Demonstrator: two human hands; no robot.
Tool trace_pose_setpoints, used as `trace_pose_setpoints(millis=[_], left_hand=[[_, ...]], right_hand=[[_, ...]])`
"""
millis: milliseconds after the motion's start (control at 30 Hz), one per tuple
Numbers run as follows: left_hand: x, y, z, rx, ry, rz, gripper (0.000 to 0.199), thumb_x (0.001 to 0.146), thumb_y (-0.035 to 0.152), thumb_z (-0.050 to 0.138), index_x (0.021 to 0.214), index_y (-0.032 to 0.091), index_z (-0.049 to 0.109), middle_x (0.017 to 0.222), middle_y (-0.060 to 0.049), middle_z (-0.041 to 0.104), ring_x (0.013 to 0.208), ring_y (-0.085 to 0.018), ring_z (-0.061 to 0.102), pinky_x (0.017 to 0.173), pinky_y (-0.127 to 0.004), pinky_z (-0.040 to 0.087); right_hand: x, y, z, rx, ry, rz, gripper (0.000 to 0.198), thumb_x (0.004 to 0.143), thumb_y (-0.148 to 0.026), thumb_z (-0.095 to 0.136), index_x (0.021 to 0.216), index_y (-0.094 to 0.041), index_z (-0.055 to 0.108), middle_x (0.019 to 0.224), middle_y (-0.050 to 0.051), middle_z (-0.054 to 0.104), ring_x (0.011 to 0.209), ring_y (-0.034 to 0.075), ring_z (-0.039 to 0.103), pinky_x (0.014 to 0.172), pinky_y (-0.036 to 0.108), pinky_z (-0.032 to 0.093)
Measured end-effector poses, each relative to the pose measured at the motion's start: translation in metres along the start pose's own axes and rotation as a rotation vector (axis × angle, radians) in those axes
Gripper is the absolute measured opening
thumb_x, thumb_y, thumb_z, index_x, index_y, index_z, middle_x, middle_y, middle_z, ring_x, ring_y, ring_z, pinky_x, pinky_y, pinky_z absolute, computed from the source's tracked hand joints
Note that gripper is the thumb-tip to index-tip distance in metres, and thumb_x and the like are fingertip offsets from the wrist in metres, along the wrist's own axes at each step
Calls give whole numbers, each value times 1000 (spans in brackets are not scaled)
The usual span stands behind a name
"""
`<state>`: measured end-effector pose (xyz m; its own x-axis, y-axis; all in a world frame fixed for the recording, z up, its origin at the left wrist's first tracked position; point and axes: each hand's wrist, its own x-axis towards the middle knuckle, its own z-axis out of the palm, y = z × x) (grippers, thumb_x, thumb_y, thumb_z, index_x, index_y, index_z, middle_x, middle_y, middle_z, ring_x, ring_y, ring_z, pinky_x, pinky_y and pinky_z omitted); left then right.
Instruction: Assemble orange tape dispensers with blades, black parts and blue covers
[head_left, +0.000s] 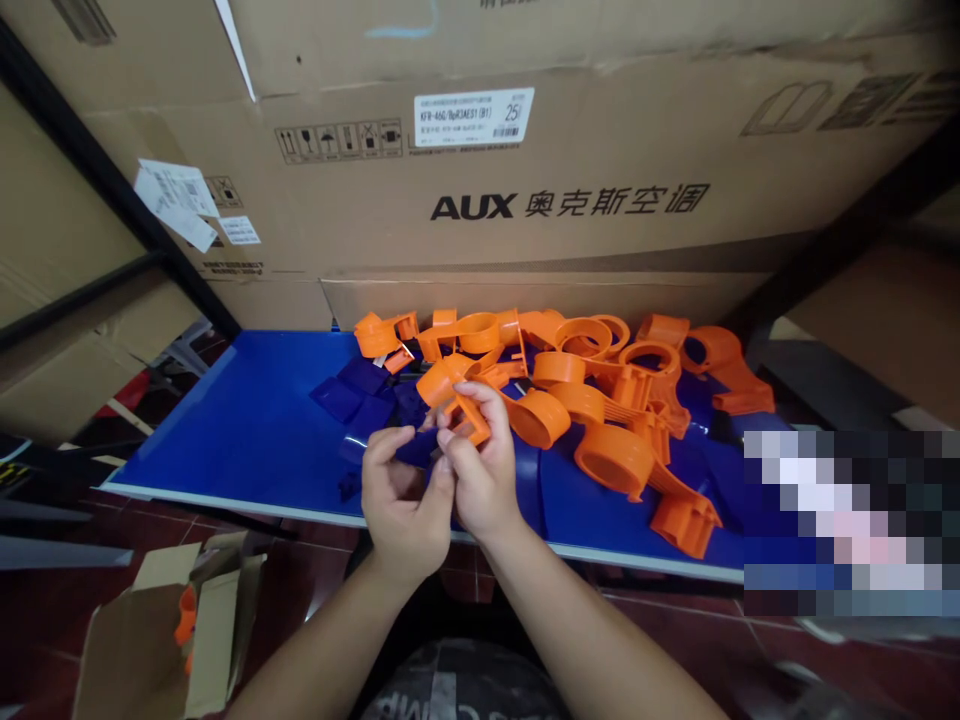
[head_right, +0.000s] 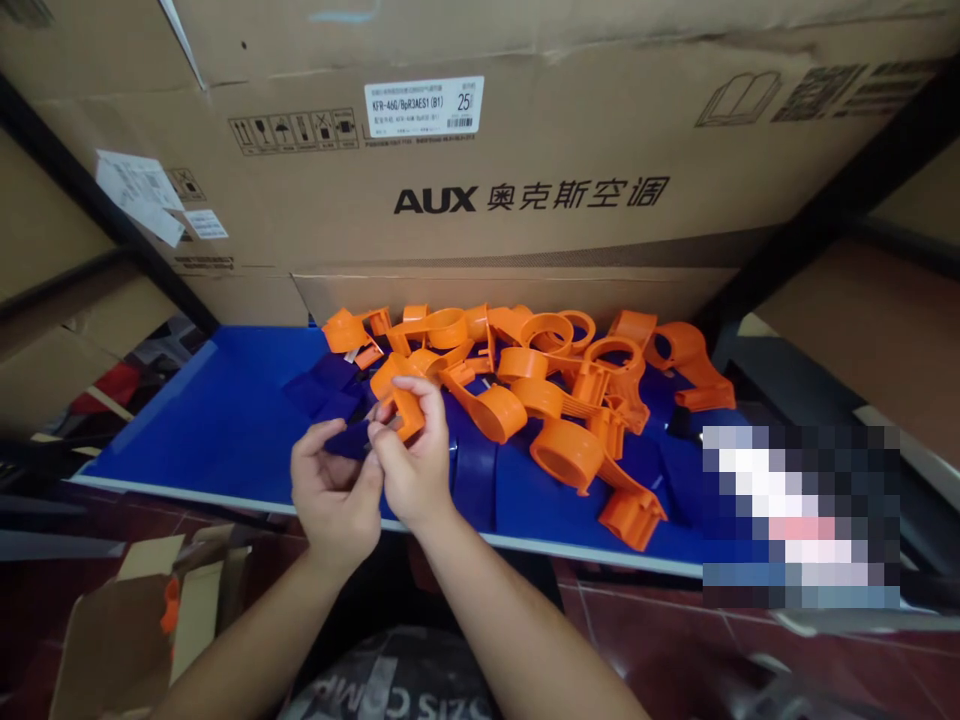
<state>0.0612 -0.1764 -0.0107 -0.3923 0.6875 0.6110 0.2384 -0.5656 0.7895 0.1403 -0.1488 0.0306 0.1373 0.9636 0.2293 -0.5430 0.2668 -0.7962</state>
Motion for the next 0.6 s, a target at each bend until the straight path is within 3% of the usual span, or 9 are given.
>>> trace_pose_setpoints(millis=[100, 233, 433, 533, 600], left_hand=[[1, -1, -9, 72, -86, 216, 35, 97, 22, 77, 127, 25, 60, 117, -8, 67, 106, -22, 75, 84, -36, 67], [7, 3, -14, 152, -164, 428, 42, 94, 13, 77, 129, 28, 60, 107, -4, 69, 98, -21, 76, 83, -38, 68], [4, 15, -6, 184, -312, 514, 36, 97, 12, 74, 128, 26, 62, 101, -3, 72, 92, -18, 78, 84, -34, 69], [0, 22, -8, 220, -368, 502, 33, 99, 16, 75, 128, 28, 64, 102, -3, 77, 96, -19, 80, 87, -34, 70], [-2, 25, -14, 240, -338, 466, 36, 96, 14, 78, 127, 28, 66, 104, -3, 79, 98, -20, 81, 87, -35, 70]], right_hand=[[-9, -8, -11, -30, -61, 37, 46, 84, -27, 81, 126, -29, 64, 95, -1, 70, 86, 19, 68, 79, 33, 54], [-19, -13, -27, -124, -38, 85, 49, 87, -33, 83, 133, -29, 64, 97, 0, 73, 86, 18, 67, 83, 33, 55], [-32, -12, -45, -39, 94, 183, 43, 89, -36, 76, 130, -29, 66, 96, 1, 77, 87, 17, 68, 82, 28, 57], [-36, -18, -47, 98, 181, 320, 35, 87, -35, 75, 119, -28, 66, 90, 0, 74, 73, 15, 65, 63, 23, 55], [-36, -25, -49, 199, 182, 474, 29, 87, -40, 73, 111, -26, 66, 86, -1, 71, 56, 12, 55, 43, 20, 41]])
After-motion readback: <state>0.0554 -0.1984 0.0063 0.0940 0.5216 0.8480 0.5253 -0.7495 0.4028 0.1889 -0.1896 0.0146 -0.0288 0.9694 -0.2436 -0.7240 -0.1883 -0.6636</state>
